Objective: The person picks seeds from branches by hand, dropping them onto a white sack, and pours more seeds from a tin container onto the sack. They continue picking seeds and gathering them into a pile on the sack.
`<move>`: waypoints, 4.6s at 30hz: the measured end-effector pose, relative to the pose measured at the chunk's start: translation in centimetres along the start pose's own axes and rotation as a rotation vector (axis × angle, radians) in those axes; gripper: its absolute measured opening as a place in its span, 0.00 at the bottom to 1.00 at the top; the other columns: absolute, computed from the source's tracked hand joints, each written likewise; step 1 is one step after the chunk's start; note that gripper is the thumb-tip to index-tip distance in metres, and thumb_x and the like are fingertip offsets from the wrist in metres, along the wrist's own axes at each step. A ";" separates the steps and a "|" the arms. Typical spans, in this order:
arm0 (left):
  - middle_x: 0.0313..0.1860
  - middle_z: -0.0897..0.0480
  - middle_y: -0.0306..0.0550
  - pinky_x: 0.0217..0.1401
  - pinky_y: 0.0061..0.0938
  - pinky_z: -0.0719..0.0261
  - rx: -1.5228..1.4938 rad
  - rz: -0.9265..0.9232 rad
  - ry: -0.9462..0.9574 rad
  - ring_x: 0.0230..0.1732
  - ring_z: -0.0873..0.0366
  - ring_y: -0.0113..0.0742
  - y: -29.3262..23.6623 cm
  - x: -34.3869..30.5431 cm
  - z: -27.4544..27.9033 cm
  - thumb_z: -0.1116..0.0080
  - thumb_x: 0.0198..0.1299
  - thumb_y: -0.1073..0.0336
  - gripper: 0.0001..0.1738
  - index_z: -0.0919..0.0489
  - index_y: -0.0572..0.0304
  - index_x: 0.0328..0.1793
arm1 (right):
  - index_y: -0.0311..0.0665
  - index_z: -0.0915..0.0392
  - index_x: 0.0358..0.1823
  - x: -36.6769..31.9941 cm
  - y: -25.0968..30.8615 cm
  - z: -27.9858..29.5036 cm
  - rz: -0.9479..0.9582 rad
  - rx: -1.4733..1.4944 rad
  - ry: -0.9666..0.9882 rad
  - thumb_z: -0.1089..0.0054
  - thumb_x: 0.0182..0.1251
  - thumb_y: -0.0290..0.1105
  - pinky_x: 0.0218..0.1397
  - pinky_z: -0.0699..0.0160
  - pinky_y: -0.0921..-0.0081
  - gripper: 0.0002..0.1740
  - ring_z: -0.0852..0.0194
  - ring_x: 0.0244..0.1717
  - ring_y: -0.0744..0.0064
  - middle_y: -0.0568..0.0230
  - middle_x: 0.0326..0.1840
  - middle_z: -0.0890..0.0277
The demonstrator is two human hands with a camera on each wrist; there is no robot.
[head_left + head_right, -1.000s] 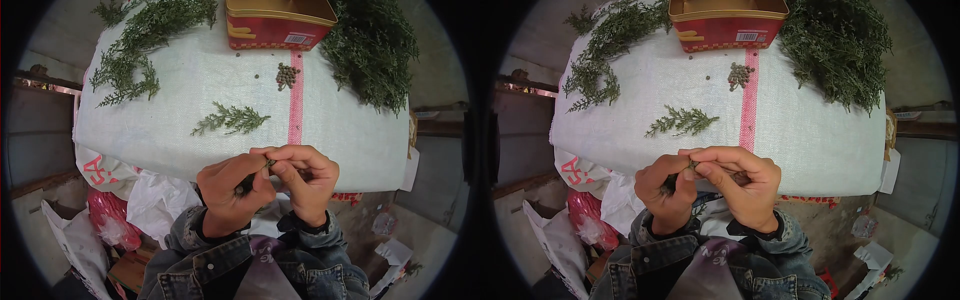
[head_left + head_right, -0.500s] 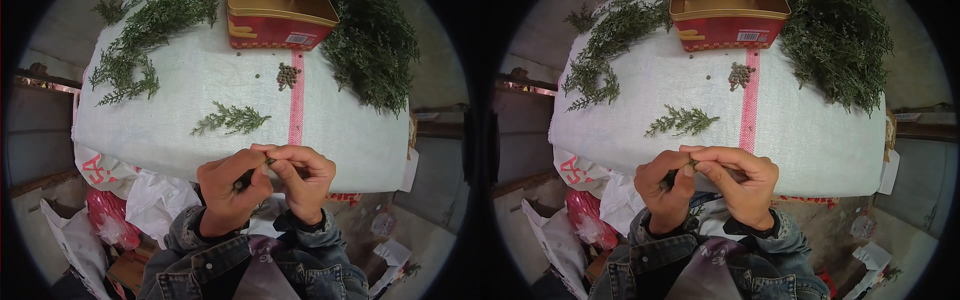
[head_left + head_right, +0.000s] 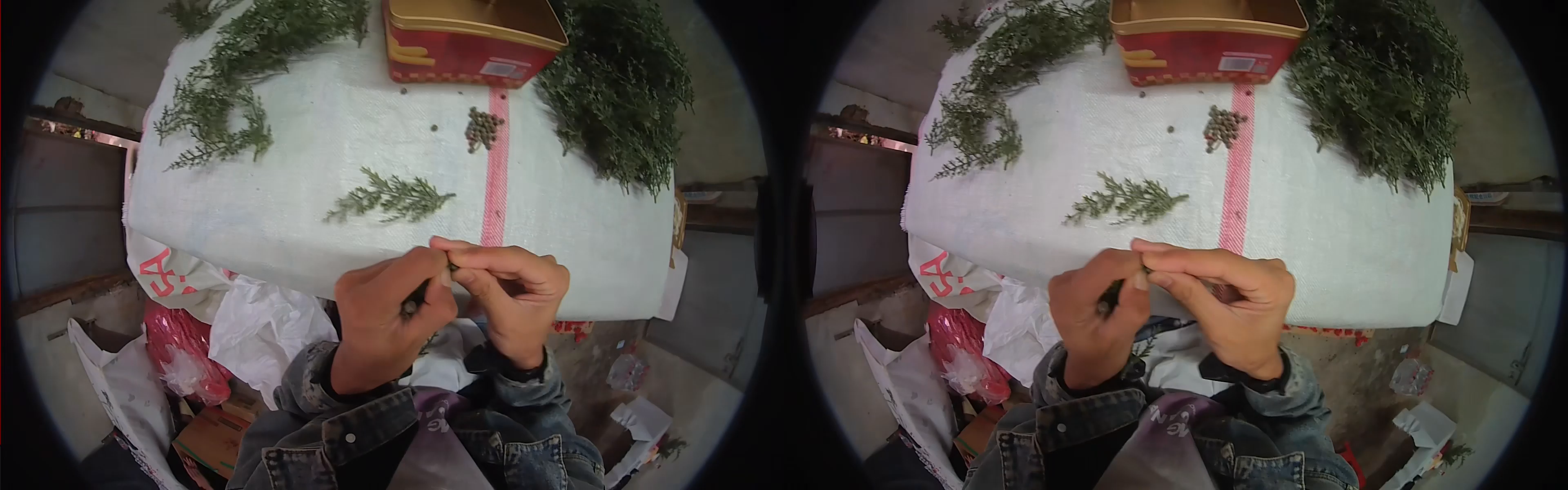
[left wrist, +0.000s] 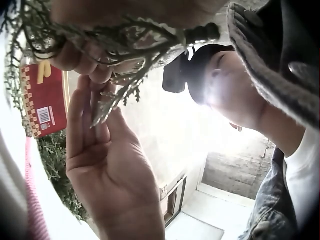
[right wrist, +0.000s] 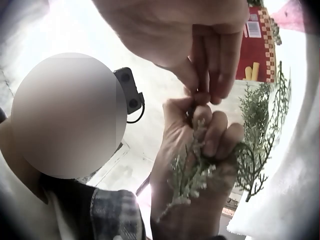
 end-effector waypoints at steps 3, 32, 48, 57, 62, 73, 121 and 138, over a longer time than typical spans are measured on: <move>0.21 0.26 0.41 0.25 0.21 0.33 0.023 0.015 0.027 0.21 0.33 0.23 0.2 -0.1 -0.1 0.38 0.53 0.79 0.06 0.22 0.66 0.37 | 0.22 0.16 0.44 0.3 -0.1 0.0 -0.053 -0.041 0.054 0.37 0.63 0.13 0.56 0.14 0.74 0.09 0.15 0.53 0.57 0.42 0.46 0.15; 0.19 0.36 0.32 0.15 0.20 0.48 -0.422 0.453 -0.426 0.13 0.44 0.18 7.3 -2.2 7.2 0.42 0.62 0.81 0.17 0.38 0.54 0.32 | 0.39 0.19 0.45 6.1 -1.8 -9.3 0.537 -1.408 0.655 0.38 0.58 0.30 0.32 0.19 0.72 0.13 0.17 0.34 0.65 0.64 0.42 0.16; 0.47 0.23 0.42 0.21 0.15 0.39 -0.658 0.305 -0.217 0.23 0.31 0.17 4.9 -0.8 4.3 0.37 0.63 0.76 0.14 0.20 0.69 0.55 | 0.28 0.20 0.48 3.8 -2.8 -4.2 -0.478 -0.001 0.345 0.37 0.68 0.21 0.44 0.23 0.86 0.09 0.21 0.41 0.87 0.67 0.38 0.17; 0.46 0.23 0.43 0.25 0.14 0.36 -0.596 0.256 -0.173 0.29 0.29 0.18 6.0 -0.5 3.1 0.39 0.64 0.74 0.07 0.17 0.68 0.46 | 0.29 0.26 0.57 2.4 -3.3 -3.9 -0.556 0.114 0.332 0.39 0.69 0.19 0.40 0.21 0.87 0.16 0.20 0.34 0.83 0.63 0.38 0.17; 0.44 0.21 0.44 0.36 0.19 0.28 -0.507 0.094 -0.175 0.37 0.26 0.23 5.4 -0.6 3.0 0.41 0.67 0.71 0.06 0.18 0.68 0.43 | 0.29 0.25 0.57 1.9 -2.6 -4.5 -0.581 0.176 0.299 0.39 0.68 0.19 0.28 0.23 0.84 0.16 0.21 0.26 0.82 0.63 0.35 0.17; 0.30 0.20 0.52 0.30 0.20 0.28 -0.776 0.320 -0.264 0.28 0.24 0.27 6.9 -0.4 3.3 0.55 0.74 0.69 0.09 0.26 0.68 0.44 | 0.37 0.12 0.37 12.0 0.9 -0.5 0.280 -1.260 0.225 0.30 0.59 0.26 0.36 0.20 0.72 0.05 0.19 0.30 0.67 0.65 0.33 0.15; 0.25 0.21 0.38 0.24 0.14 0.37 -0.330 0.250 -0.071 0.23 0.31 0.16 2.0 -0.1 1.4 0.45 0.72 0.69 0.06 0.24 0.66 0.45 | 0.26 0.15 0.44 2.2 3.0 -2.7 0.202 -0.518 0.137 0.35 0.60 0.14 0.46 0.17 0.76 0.11 0.14 0.42 0.66 0.49 0.43 0.15; 0.31 0.23 0.43 0.32 0.18 0.30 -0.624 0.204 -0.026 0.28 0.25 0.25 2.7 -0.1 -0.1 0.52 0.68 0.75 0.02 0.31 0.64 0.45 | 0.24 0.17 0.45 0.9 2.1 -2.0 0.212 -0.431 0.054 0.36 0.63 0.14 0.46 0.19 0.77 0.10 0.16 0.42 0.68 0.49 0.44 0.16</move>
Point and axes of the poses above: each hand's wrist, its own x-axis towards the middle knuckle, its own z-axis out of the back of the hand, y = z × x, the point moved 8 cm from there along x, towards the middle knuckle
